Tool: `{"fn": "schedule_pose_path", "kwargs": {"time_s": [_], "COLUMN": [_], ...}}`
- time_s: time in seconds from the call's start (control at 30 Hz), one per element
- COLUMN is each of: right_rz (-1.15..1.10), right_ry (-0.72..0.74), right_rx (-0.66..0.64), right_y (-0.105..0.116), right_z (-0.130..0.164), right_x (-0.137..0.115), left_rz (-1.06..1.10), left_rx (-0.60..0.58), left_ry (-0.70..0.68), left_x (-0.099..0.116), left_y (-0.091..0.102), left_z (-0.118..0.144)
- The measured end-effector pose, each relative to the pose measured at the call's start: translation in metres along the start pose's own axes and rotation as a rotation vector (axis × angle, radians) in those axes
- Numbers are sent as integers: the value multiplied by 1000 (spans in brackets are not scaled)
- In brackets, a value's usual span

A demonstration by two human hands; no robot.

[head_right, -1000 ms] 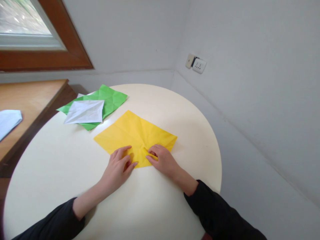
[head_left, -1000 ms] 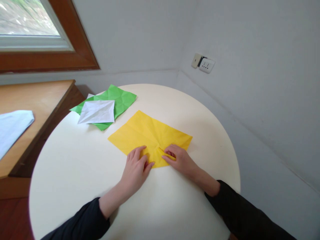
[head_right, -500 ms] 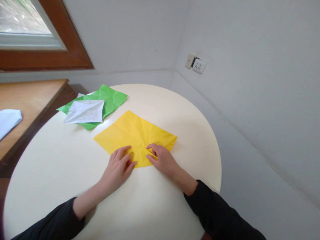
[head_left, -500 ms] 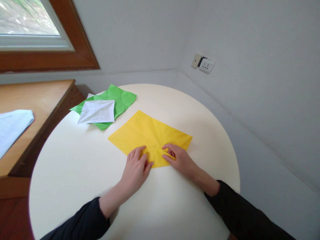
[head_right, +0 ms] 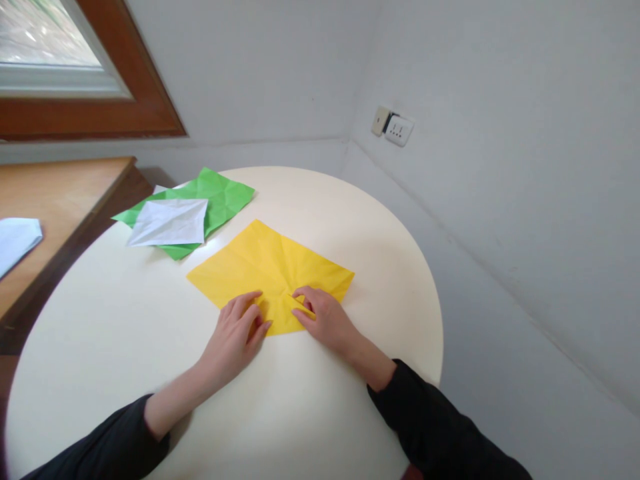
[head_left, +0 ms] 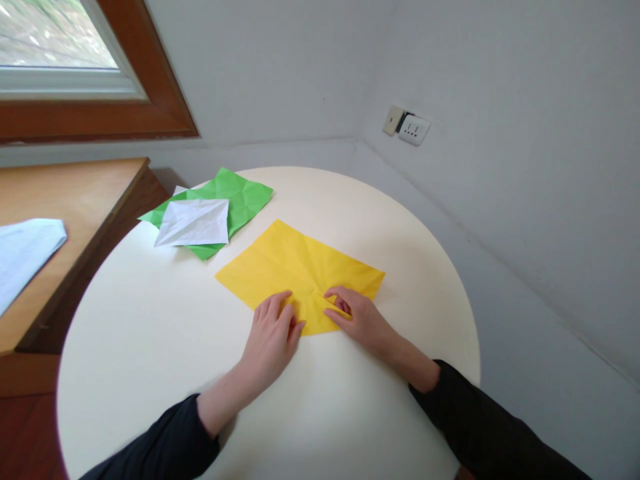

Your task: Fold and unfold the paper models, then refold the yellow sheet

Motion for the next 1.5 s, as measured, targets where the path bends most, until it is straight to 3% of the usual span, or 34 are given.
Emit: {"fn": "schedule_pose_path", "kwargs": {"time_s": [0.47, 1.13, 1.37, 1.5], "right_rz": [0, 22, 134, 196], "right_ry": [6, 0, -48, -63], "right_rx": [7, 16, 44, 55], "right_y": [-1, 0, 5, 7], "right_z": [0, 1, 0, 0], "right_x": [1, 1, 1, -1], "left_rz": [420, 633, 840, 1063], "left_rx": [123, 141, 154, 194], "left_ry": [110, 182, 247, 277], "left_x": [-14, -21, -22, -28], "left_y": [15, 12, 14, 13], "left_z": [-3, -1, 2, 2]}}
Point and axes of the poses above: each hand's wrist, its own z-axis away from the middle knuckle, its own y-axis out of the back of the hand, x = y × z, the point moved 10 cm from there along -z, towards the middle knuckle, and after that the axes turned 13 degrees about z, right-handed, at the moved point
